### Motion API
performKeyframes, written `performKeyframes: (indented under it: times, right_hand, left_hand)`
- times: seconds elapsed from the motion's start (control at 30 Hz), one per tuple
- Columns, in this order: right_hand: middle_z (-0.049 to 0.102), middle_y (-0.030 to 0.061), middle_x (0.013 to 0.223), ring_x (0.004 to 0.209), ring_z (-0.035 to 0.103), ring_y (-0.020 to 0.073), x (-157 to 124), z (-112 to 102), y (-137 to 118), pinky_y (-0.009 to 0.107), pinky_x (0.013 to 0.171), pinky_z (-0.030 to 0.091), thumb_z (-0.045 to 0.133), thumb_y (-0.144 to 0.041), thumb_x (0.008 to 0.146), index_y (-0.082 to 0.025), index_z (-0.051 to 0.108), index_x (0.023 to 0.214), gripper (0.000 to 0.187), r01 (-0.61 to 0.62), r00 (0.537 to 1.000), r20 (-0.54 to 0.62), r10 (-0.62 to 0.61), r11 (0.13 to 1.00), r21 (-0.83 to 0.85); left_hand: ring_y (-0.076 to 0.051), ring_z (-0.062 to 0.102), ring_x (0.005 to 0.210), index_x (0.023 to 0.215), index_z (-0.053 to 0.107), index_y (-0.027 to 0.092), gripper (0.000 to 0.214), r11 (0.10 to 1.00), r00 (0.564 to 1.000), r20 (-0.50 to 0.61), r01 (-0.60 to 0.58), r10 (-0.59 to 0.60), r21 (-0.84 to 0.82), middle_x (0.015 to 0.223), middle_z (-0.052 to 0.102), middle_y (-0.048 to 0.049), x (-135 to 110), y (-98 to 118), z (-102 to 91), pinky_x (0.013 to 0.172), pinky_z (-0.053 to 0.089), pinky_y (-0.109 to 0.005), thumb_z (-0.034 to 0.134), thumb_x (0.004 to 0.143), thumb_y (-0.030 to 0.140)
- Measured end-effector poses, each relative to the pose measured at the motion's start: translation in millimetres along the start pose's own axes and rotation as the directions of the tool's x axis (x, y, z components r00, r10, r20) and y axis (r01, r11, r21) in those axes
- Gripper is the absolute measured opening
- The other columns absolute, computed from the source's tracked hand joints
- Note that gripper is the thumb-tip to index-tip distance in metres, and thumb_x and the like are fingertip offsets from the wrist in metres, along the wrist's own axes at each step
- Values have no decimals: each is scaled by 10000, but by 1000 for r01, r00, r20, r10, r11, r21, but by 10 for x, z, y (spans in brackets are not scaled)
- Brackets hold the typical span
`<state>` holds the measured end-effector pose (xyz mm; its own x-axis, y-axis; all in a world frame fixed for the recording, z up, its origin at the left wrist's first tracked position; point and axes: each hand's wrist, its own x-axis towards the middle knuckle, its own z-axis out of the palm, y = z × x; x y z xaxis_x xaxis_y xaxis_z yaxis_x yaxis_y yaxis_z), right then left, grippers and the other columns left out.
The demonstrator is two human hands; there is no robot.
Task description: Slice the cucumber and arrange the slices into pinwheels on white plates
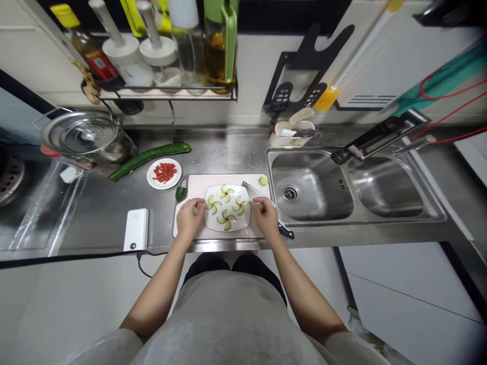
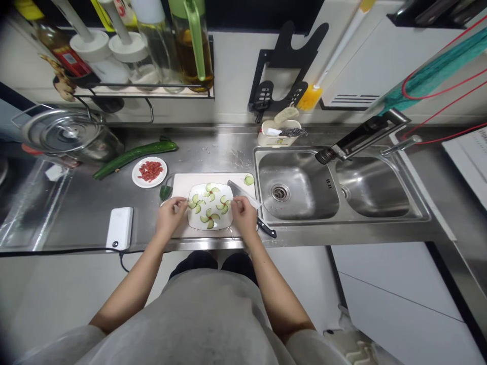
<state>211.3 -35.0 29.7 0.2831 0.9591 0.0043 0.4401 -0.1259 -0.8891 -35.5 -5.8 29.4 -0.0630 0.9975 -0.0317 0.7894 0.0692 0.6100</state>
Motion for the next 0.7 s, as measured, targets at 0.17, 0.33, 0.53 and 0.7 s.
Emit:
performKeyframes:
  times: [0.17, 0.33, 0.53, 0.7]
  right_hand:
    - [352, -75, 582, 521, 347, 92, 106, -334, -83, 222, 512, 307, 570, -381, 804, -167, 595, 912, 240, 12, 975, -221, 23, 988, 156]
    - [400, -64, 590, 527, 365, 92, 182, -517, -70, 227, 512, 314, 599, -389, 777, -155, 598, 899, 264, 22, 953, -303, 30, 985, 169]
    - [378, -69, 572, 500, 339, 83, 187, -475, 6, 224, 481, 292, 610, -410, 769, -149, 618, 905, 294, 7, 961, -275, 41, 985, 170]
    - [382, -70, 548, 466, 321, 80, 190, -428, -19, 220, 440, 263, 611, -432, 760, -148, 618, 905, 319, -4, 970, -239, 48, 984, 181]
  left_hand:
    - [-157, 581, 733, 970, 684, 226, 246, 998, 990, -126, 69, -69, 0, 772, 639, -7, 108, -194, -238, 679, 400, -256, 554, 818, 369]
    - [-179, 591, 754, 965, 685, 219, 255, 987, 955, -267, 149, -129, 56, 797, 653, -19, 312, -408, -464, 704, 410, -269, 544, 819, 372]
    - [-214, 602, 867, 994, 677, 227, 243, 944, 849, -474, 314, -233, 99, 887, 666, -48, 688, -688, -674, 781, 427, -297, 531, 834, 338]
    - [-221, 611, 909, 1002, 674, 253, 227, 897, 822, -431, 437, -372, 58, 978, 670, -61, 997, -857, -586, 793, 439, -309, 519, 847, 310]
